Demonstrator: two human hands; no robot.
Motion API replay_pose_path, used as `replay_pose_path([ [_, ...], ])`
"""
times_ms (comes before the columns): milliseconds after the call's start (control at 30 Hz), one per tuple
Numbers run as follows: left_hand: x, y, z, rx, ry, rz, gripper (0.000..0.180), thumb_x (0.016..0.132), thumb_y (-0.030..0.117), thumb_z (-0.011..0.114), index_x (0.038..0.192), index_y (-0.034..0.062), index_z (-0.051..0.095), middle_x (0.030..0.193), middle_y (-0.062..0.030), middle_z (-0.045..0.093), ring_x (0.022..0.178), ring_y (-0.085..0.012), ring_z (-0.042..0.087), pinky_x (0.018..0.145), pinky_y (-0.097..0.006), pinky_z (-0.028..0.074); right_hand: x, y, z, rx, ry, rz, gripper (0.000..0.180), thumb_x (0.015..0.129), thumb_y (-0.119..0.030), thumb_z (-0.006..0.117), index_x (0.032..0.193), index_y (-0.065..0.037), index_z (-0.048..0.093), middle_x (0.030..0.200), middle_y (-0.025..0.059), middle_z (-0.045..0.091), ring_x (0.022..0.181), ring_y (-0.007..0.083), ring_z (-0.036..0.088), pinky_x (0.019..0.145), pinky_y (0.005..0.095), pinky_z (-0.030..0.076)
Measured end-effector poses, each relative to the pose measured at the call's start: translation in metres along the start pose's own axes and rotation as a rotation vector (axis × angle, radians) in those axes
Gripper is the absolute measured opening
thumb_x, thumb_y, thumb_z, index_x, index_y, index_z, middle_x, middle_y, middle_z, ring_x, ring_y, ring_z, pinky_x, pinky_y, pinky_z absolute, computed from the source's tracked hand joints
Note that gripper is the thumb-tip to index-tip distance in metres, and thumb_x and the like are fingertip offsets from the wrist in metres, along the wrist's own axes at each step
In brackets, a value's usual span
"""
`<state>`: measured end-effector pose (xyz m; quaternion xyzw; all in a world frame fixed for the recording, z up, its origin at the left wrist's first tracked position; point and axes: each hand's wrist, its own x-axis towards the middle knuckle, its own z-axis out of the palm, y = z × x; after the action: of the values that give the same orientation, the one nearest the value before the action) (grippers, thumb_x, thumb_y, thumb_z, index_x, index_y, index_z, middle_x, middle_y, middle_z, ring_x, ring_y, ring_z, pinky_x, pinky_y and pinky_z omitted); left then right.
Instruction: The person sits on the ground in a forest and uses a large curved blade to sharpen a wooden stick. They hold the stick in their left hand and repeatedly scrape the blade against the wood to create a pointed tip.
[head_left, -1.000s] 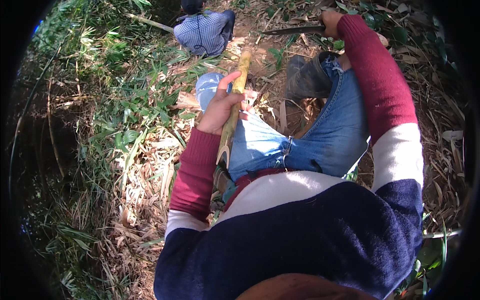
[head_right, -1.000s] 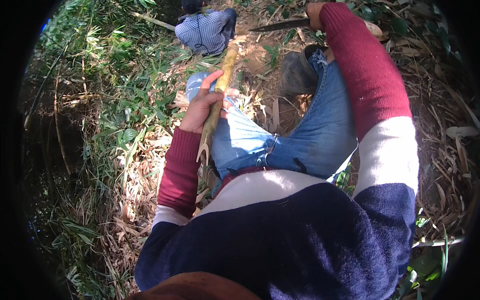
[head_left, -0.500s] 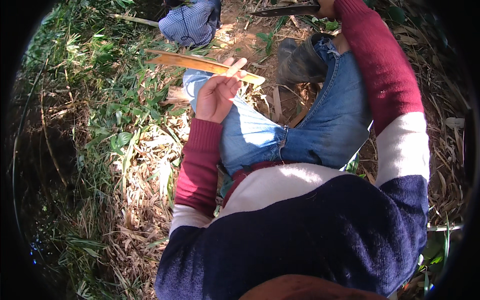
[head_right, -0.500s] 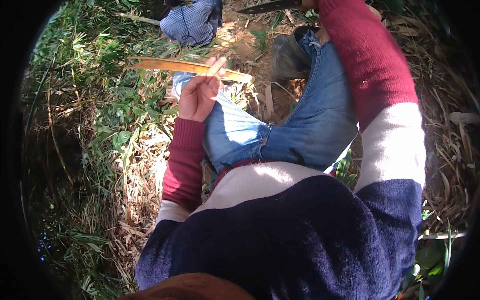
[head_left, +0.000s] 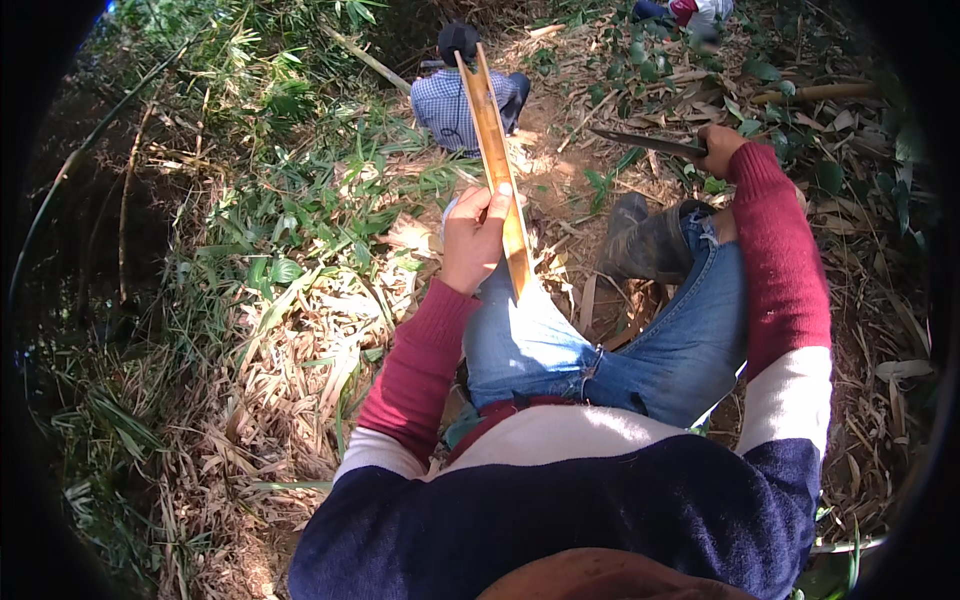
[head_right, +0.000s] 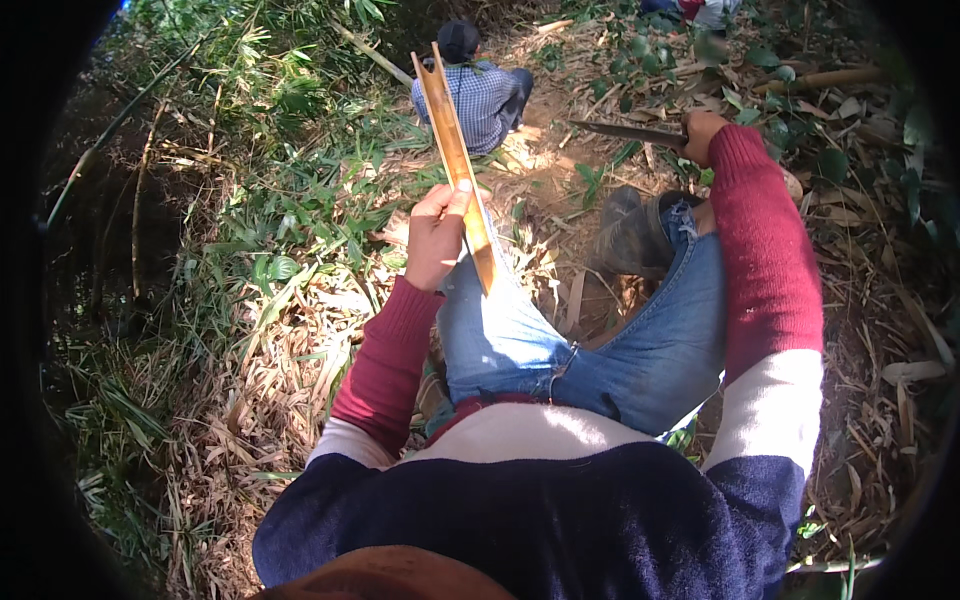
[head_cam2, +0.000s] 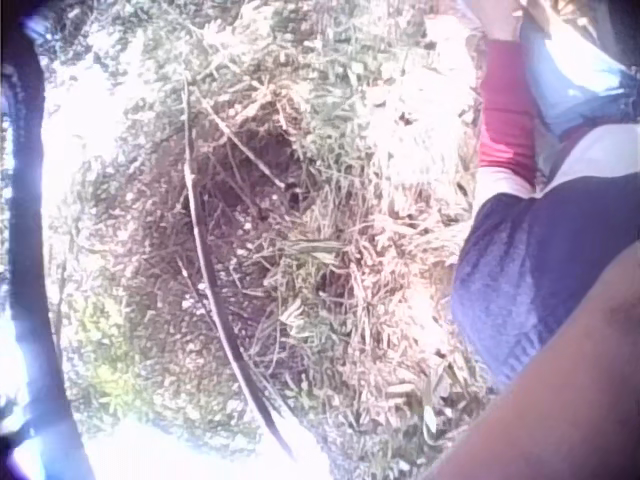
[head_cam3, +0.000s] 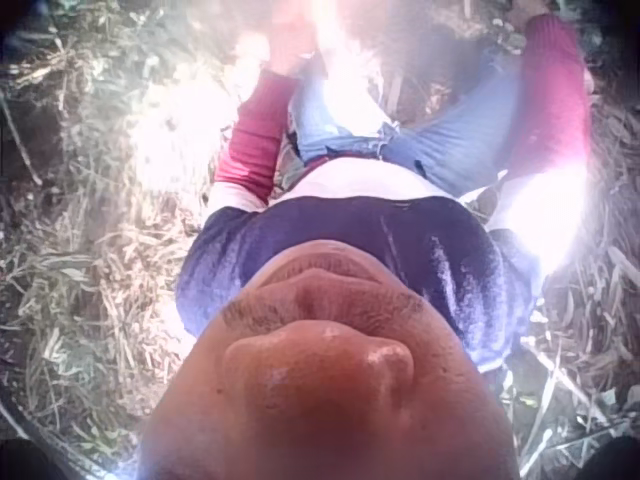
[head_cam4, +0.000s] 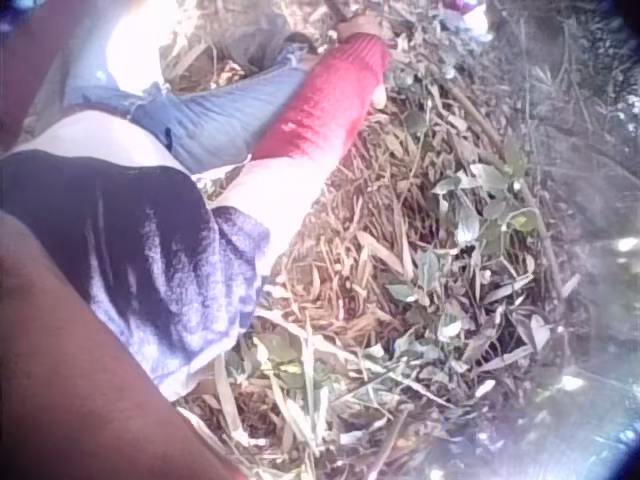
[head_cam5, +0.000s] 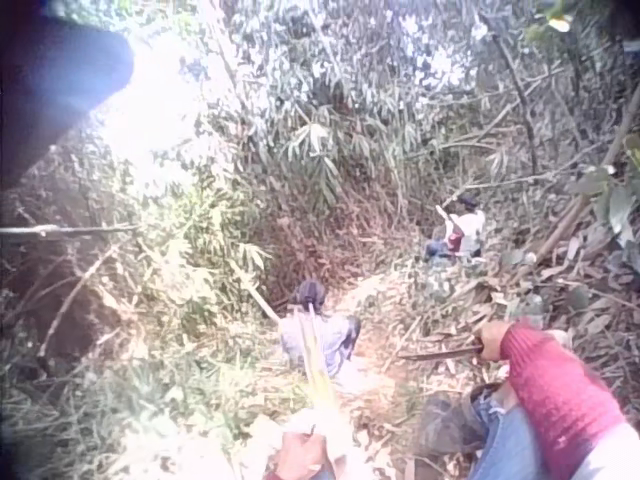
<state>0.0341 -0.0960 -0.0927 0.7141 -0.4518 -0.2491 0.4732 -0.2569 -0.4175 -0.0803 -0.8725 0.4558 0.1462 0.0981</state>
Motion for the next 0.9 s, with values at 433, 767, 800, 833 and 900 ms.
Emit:
replay_pose_path([
  [433,-0.027,0.066,-0.030,-0.846,-0.282,-0.102,0.054,0.110,0.048,0.033,0.134,0.0010,0.045,0.074,-0.0013,0.051,0.060,-0.0093,0.048,0.052,-0.024,0.041,-0.007,-0.013,-0.012,0.048,0.042,0.039,0.039,0.082,-0.026,0.073,0.112,-0.002,0.068,0.109,0.0214,0.071,0.106,0.0363,0.068,0.092,0.0452,0.053],
  [767,-0.054,0.085,-0.021,-0.715,-0.202,0.166,0.026,0.103,0.026,0.059,0.111,0.0104,0.040,0.084,-0.0057,0.059,0.071,-0.0117,0.056,0.066,-0.026,0.048,-0.004,-0.011,-0.005,0.058,0.103,-0.021,0.035,0.079,-0.026,0.076,0.101,-0.001,0.067,0.099,0.0215,0.071,0.098,0.0377,0.068,0.084,0.0462,0.053],
  [800,-0.055,0.086,-0.021,-0.714,-0.196,0.176,0.025,0.103,0.024,0.059,0.111,0.0106,0.039,0.085,-0.0065,0.060,0.072,-0.0116,0.056,0.067,-0.026,0.048,-0.002,-0.010,-0.004,0.064,0.092,-0.009,0.036,0.078,-0.026,0.077,0.102,-0.001,0.067,0.099,0.0217,0.071,0.098,0.0377,0.068,0.085,0.0462,0.053],
  [833,-0.056,0.087,-0.021,-0.712,-0.189,0.186,0.025,0.104,0.022,0.059,0.111,0.0108,0.039,0.085,-0.0072,0.061,0.072,-0.0114,0.056,0.068,-0.026,0.048,-0.001,-0.010,-0.004,0.071,0.082,0.004,0.036,0.078,-0.026,0.077,0.102,0.000,0.067,0.099,0.0218,0.071,0.098,0.0377,0.068,0.085,0.0461,0.053],
  [900,-0.059,0.090,-0.022,-0.679,-0.190,0.171,0.023,0.103,0.019,0.058,0.112,0.0109,0.038,0.084,-0.0073,0.061,0.073,-0.0109,0.056,0.068,-0.026,0.048,-0.001,-0.007,-0.002,0.065,0.097,-0.010,0.036,0.078,-0.026,0.077,0.102,0.000,0.067,0.098,0.0219,0.071,0.098,0.0377,0.068,0.085,0.0462,0.053],
])
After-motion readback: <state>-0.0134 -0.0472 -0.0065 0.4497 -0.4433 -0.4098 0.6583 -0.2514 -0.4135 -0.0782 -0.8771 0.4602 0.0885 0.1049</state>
